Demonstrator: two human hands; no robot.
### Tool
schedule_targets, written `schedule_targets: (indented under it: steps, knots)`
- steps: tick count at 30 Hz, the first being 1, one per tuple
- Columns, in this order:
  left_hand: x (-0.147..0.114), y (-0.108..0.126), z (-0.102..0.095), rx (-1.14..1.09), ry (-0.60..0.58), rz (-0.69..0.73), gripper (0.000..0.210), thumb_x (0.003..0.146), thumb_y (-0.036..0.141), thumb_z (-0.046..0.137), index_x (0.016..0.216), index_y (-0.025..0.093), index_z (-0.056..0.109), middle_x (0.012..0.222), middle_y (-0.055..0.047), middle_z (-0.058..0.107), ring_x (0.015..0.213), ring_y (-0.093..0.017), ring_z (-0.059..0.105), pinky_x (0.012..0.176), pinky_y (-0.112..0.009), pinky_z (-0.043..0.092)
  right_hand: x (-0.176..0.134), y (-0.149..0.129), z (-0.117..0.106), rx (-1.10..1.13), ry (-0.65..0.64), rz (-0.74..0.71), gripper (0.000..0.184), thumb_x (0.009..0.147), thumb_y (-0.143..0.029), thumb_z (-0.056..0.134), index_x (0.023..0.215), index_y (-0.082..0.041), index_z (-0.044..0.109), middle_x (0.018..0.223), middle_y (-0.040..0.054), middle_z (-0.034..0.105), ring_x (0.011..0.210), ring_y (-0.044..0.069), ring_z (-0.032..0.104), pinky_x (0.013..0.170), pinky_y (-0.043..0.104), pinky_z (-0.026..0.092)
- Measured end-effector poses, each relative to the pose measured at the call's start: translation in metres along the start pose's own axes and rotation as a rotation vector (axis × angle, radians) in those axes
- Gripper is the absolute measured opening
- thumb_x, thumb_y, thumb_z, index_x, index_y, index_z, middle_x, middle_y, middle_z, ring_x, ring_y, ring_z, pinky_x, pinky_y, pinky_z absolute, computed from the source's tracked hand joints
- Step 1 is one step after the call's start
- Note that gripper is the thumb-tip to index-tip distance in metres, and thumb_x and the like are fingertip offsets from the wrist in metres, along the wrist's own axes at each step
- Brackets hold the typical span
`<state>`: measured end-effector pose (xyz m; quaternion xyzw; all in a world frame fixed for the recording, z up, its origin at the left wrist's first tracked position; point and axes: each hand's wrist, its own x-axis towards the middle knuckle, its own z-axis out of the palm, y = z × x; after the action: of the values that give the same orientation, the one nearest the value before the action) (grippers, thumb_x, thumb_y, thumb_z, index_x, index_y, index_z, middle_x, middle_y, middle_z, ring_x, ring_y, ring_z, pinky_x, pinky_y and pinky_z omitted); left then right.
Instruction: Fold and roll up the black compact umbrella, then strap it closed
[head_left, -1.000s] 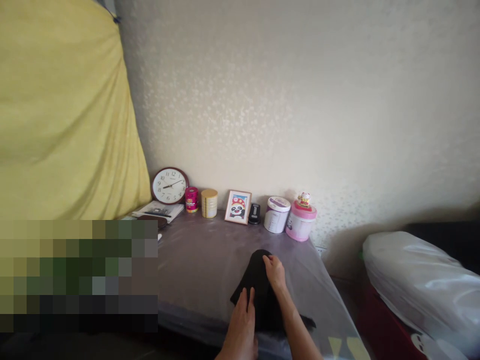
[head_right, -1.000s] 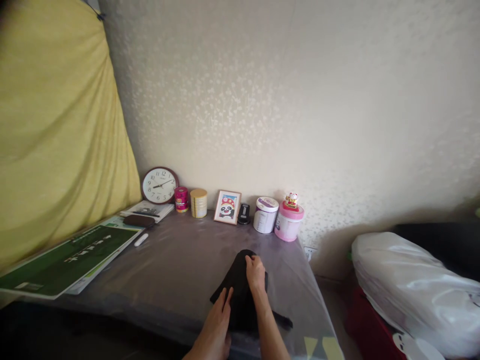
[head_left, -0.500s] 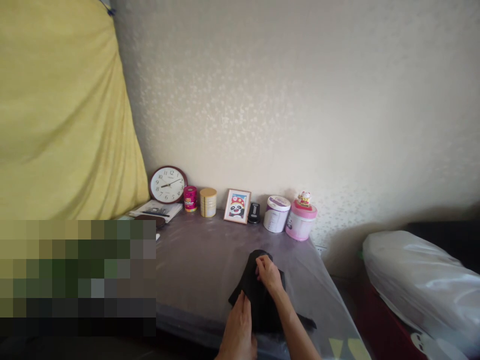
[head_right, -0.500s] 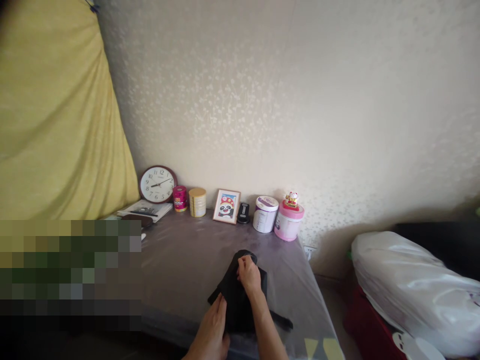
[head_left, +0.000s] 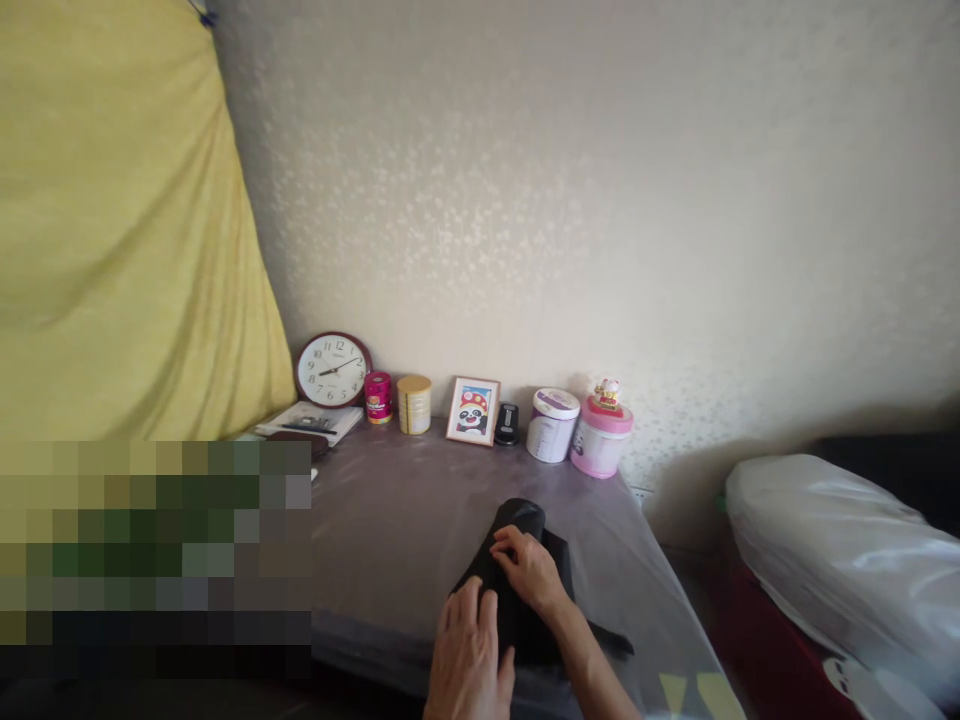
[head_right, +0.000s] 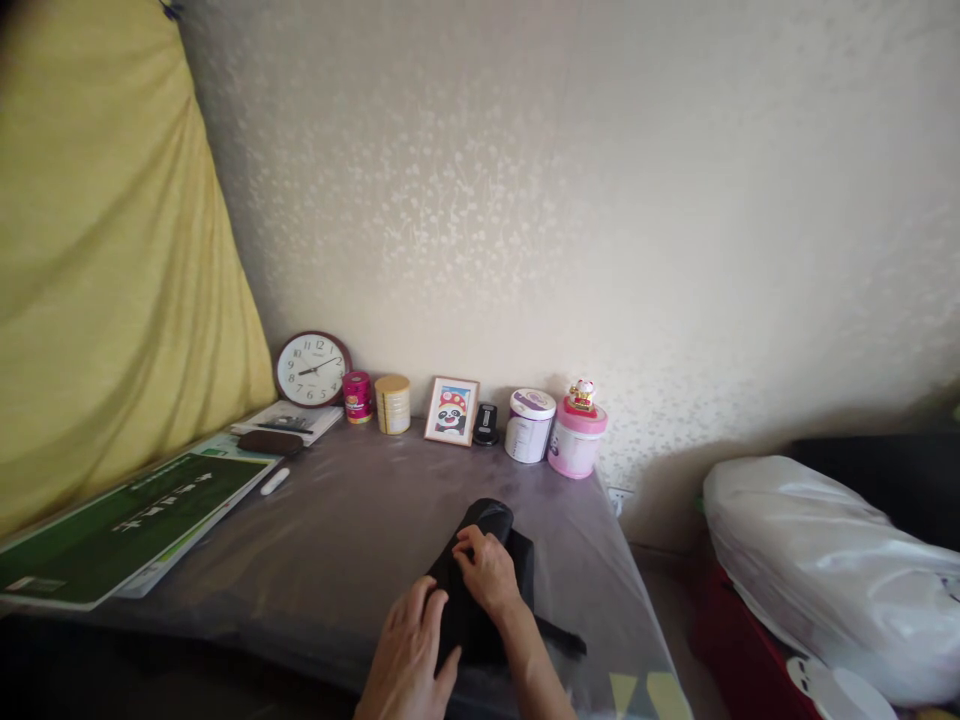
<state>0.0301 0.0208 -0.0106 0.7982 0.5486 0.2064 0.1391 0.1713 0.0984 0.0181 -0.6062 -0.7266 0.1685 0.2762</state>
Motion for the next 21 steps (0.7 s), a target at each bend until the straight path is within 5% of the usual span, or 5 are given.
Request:
schedule_targets:
  steps: [8,15,18,21]
  knots:
    - [0.01,0.019,-0.007,-0.045,-0.05,0.166,0.045,0.074,0.024,0.049,0.118,0.015,0.05,0.142,-0.011,0.032,0.133,-0.028,0.024,0.111,-0.046,0.02,-0.007,-0.007,-0.004,-0.028,-0.054,-0.041,0.026,0.075,-0.027,0.055,0.101,-0.025,0.057,0.094,-0.0023,0.07,0.092,0.017,0.057,0.078,0.026,0.041]
    - [0.003,-0.002,-0.014,0.095,0.025,0.143,0.032,0.081,0.029,0.043,0.108,0.018,0.055,0.115,-0.012,0.056,0.115,-0.027,0.048,0.103,-0.048,0.033,-0.008,-0.009,-0.003,-0.066,-0.035,-0.047,0.027,0.073,-0.031,0.059,0.1,-0.025,0.058,0.093,-0.0028,0.07,0.089,0.018,0.057,0.08,0.026,0.041]
    - [0.004,0.0,-0.006,0.1,0.125,0.169,0.031,0.084,0.031,0.04,0.108,0.019,0.055,0.112,-0.011,0.057,0.106,-0.025,0.053,0.097,-0.046,0.039,-0.007,-0.009,-0.004,-0.064,-0.044,-0.044,0.026,0.075,-0.03,0.057,0.1,-0.025,0.059,0.093,-0.0024,0.07,0.09,0.018,0.057,0.08,0.027,0.041]
    - [0.007,0.0,0.016,0.102,0.183,0.219,0.049,0.08,0.032,0.045,0.126,0.015,0.042,0.132,-0.014,0.045,0.119,-0.028,0.044,0.098,-0.045,0.039,-0.008,-0.008,-0.007,-0.046,-0.042,-0.091,0.021,0.081,-0.028,0.051,0.1,-0.024,0.059,0.093,-0.0014,0.07,0.09,0.018,0.057,0.081,0.028,0.042]
